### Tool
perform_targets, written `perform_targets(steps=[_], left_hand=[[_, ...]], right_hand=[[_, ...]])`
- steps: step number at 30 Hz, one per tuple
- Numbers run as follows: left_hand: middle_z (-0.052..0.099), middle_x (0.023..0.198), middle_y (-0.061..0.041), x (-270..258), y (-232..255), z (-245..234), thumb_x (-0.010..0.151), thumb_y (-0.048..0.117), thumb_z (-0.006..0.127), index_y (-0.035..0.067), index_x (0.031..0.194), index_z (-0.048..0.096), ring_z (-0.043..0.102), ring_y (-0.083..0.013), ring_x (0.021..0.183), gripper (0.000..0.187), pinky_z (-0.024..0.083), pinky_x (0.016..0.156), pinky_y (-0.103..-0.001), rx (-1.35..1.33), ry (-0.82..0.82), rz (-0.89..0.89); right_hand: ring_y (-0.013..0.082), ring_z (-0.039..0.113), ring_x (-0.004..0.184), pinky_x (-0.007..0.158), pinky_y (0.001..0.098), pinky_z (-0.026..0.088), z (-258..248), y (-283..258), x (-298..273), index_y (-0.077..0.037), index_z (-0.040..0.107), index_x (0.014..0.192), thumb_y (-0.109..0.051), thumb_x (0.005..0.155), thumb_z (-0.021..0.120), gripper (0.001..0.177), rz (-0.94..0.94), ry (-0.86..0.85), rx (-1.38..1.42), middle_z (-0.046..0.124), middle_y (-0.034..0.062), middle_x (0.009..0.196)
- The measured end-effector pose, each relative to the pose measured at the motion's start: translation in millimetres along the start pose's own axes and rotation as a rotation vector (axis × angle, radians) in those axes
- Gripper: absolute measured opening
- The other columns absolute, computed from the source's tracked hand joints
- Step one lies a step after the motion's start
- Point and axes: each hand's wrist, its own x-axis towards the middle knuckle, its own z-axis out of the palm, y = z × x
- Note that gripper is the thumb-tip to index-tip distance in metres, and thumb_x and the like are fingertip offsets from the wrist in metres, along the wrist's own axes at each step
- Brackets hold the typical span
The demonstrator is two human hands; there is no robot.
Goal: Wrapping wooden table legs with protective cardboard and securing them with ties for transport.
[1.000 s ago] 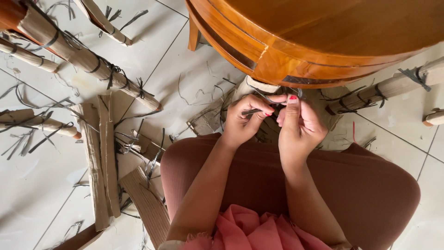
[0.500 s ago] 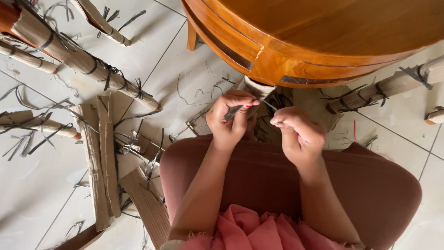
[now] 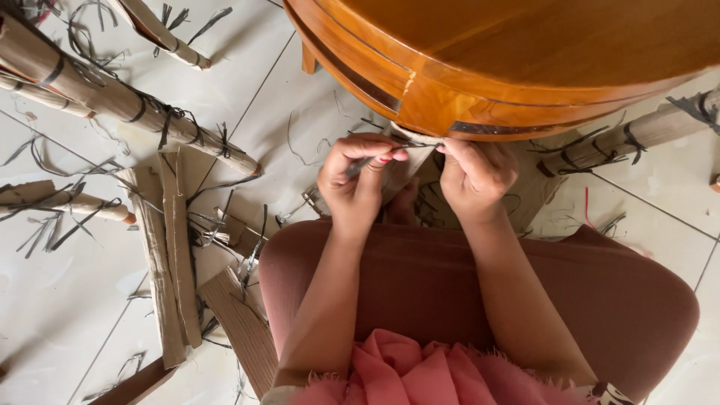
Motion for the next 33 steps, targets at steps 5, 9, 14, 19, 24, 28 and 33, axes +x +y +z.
perform_targets(steps=[5, 9, 14, 19, 24, 28, 33], left_hand=[[0.068, 0.089, -0.012, -1.1, -6.4, -4.3, 0.083, 0.005, 0.086, -0.003, 0.106, 0.067, 0.069, -0.02, 0.085, 0.031, 0.058, 0.083, -0.035, 0.16, 0.001, -0.045], [0.065, 0.085, -0.008, -2.4, -1.7, 6.9, 0.083, 0.006, 0.085, 0.003, 0.093, 0.079, 0.066, -0.0191, 0.078, 0.011, 0.057, 0.076, -0.033, 0.283, -0.009, 0.074], [0.069, 0.088, -0.007, 0.5, 4.4, 18.0, 0.087, 0.006, 0.082, 0.007, 0.09, 0.082, 0.068, -0.0176, 0.077, 0.004, 0.059, 0.074, -0.031, 0.311, -0.013, 0.18], [0.073, 0.092, -0.006, -0.5, 1.5, 24.8, 0.092, 0.012, 0.077, 0.009, 0.091, 0.082, 0.072, -0.0218, 0.08, 0.006, 0.061, 0.077, -0.035, 0.296, -0.066, 0.25], [0.076, 0.083, -0.01, 8.4, 4.5, 25.0, 0.097, 0.009, 0.071, 0.004, 0.087, 0.077, 0.074, -0.0276, 0.07, 0.013, 0.06, 0.067, -0.037, 0.126, -0.156, 0.181], [0.076, 0.081, -0.009, 22.4, 19.6, 19.0, 0.089, 0.006, 0.079, 0.008, 0.089, 0.079, 0.074, -0.0301, 0.067, 0.003, 0.062, 0.064, -0.037, 0.287, -0.23, 0.24], [0.076, 0.082, -0.008, 31.7, 34.9, 16.7, 0.094, 0.006, 0.074, 0.008, 0.091, 0.078, 0.069, -0.0241, 0.059, 0.006, 0.059, 0.06, -0.033, 0.253, -0.296, 0.156]], right_hand=[[0.0271, 0.068, 0.061, 0.063, 0.0372, 0.058, 0.2, -7.0, -4.5, 0.006, 0.078, 0.081, 0.017, 0.091, 0.073, 0.015, 0.102, 0.037, 0.037, 0.07, 0.0151, 0.071], [0.0305, 0.074, 0.067, 0.065, 0.0378, 0.06, 0.5, -7.5, -11.5, 0.006, 0.078, 0.081, 0.014, 0.092, 0.073, 0.014, 0.172, 0.043, 0.043, 0.071, 0.0163, 0.073], [0.0309, 0.074, 0.068, 0.065, 0.0388, 0.062, 0.9, -4.3, -20.3, 0.006, 0.078, 0.081, 0.012, 0.093, 0.073, 0.014, 0.193, 0.054, 0.05, 0.072, 0.0156, 0.073], [0.0317, 0.074, 0.068, 0.065, 0.0411, 0.062, 1.4, -8.8, -21.8, 0.008, 0.075, 0.083, 0.014, 0.095, 0.07, 0.014, 0.252, 0.063, 0.097, 0.071, 0.0179, 0.076], [0.0316, 0.07, 0.061, 0.061, 0.0415, 0.059, -2.7, -18.6, -5.4, 0.006, 0.074, 0.081, 0.014, 0.096, 0.069, 0.018, 0.273, 0.023, 0.116, 0.068, 0.0177, 0.069], [0.029, 0.068, 0.059, 0.061, 0.0391, 0.057, -23.1, -35.7, -2.9, 0.01, 0.076, 0.084, 0.015, 0.098, 0.064, 0.019, 0.279, 0.025, 0.086, 0.069, 0.0196, 0.068], [0.0268, 0.068, 0.059, 0.062, 0.0369, 0.057, -43.9, -64.7, 20.8, 0.009, 0.072, 0.077, 0.016, 0.098, 0.066, 0.023, 0.279, -0.073, 0.142, 0.07, 0.0174, 0.07]])
